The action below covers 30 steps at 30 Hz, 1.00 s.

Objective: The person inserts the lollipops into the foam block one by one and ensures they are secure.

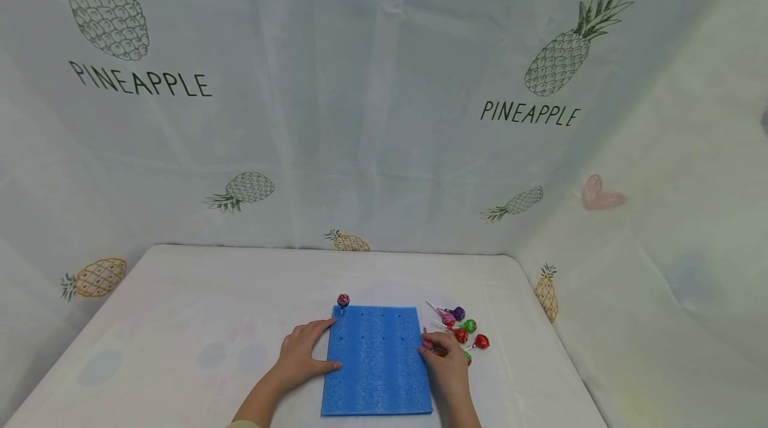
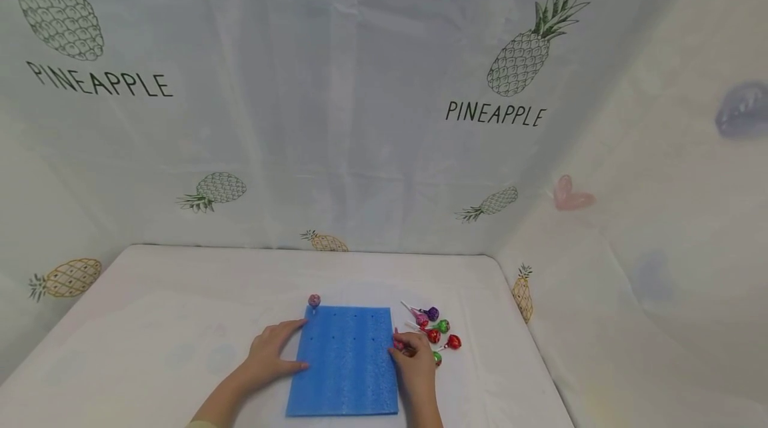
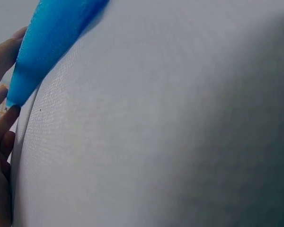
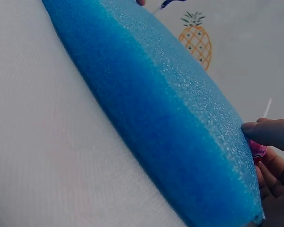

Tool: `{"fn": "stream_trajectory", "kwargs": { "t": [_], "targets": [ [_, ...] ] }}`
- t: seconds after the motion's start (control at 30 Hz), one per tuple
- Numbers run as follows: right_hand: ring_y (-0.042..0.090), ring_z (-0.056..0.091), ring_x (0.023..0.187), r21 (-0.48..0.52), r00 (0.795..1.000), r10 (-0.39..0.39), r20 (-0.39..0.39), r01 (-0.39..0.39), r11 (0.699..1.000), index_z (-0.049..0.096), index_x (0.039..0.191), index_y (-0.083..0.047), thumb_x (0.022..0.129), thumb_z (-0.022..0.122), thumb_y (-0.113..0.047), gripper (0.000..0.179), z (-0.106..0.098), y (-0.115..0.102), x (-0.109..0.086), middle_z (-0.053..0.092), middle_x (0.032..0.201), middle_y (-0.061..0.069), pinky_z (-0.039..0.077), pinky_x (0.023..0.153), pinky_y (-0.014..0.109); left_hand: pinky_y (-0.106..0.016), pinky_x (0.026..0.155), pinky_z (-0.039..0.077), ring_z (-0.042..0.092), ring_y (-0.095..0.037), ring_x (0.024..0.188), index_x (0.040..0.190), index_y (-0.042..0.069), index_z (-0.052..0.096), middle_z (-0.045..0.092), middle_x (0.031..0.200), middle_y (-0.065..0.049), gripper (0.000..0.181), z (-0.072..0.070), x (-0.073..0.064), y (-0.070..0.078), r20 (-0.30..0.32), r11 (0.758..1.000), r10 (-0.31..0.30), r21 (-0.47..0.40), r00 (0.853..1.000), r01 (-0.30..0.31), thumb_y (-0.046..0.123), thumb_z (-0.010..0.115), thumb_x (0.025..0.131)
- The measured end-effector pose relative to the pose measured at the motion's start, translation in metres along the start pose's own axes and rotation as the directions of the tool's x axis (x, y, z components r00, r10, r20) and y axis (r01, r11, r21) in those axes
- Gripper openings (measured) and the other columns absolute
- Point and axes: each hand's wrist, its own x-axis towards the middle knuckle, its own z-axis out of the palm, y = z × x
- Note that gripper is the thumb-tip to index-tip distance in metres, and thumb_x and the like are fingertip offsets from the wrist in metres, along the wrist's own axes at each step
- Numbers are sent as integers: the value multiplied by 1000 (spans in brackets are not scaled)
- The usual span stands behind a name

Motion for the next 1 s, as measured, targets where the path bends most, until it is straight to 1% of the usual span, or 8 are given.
{"fn": "stream_trajectory", "kwargs": {
  "t": [0.2,0.37,0.47,0.53,0.63,0.73,0.83,1.0],
  "targets": [
    [16,59,86,6,1000,15,-8,-15,1000,75,101,-7,78,78,1,24,0,0,1,66,102,5,50,73,22,-64,100,28,39,-38,127,142,16,50,49,141,-11,90,2,0,-3,-1,1000,-5,13,1000,5,58,81,68],
    [21,63,88,8,1000,7,-10,-7,1000,74,102,-4,79,77,2,24,-3,-7,0,68,102,8,54,75,27,-64,99,29,39,-38,126,141,16,50,49,141,-11,90,3,0,-4,0,1000,-7,20,1000,7,58,81,68],
    [22,64,91,30,1000,-10,-29,11,999,74,103,-4,80,77,2,24,-5,-13,0,69,103,9,55,76,30,-63,100,28,39,-38,126,142,17,49,49,142,-11,90,3,0,-3,9,1000,-12,17,1000,12,60,80,68],
    [22,64,92,71,999,-16,-37,19,997,75,104,-5,81,76,1,24,-6,-19,-1,69,103,9,55,78,29,-63,100,28,39,-38,126,142,17,49,49,141,-11,91,3,0,-3,11,1000,-13,16,1000,13,60,80,68],
    [22,63,95,170,999,-45,-25,48,984,74,106,-3,81,75,2,25,-5,-28,-2,68,105,11,54,79,26,-63,99,29,39,-38,126,142,17,50,49,141,-11,91,3,-1,-2,6,1000,-15,25,1000,15,60,80,68],
    [19,62,98,260,999,-54,-5,53,964,73,107,-2,82,74,3,25,-2,-36,-4,68,107,11,52,80,22,-63,99,29,40,-38,126,141,17,50,49,141,-11,90,2,-1,-2,2,999,-13,31,1000,13,60,80,68],
    [16,62,96,321,997,-73,4,68,945,72,107,0,83,71,6,25,3,-41,-5,68,107,11,52,78,20,-63,99,29,40,-38,126,142,17,50,49,141,-11,90,2,-1,-2,4,1000,-10,27,1000,10,60,80,68],
    [13,64,91,405,985,-169,19,147,902,70,103,9,81,68,14,22,12,-46,-5,67,104,19,54,76,22,-64,99,29,39,-38,126,141,16,50,49,141,-11,89,1,-2,1,8,1000,-4,8,1000,4,58,80,69]
  ]
}}
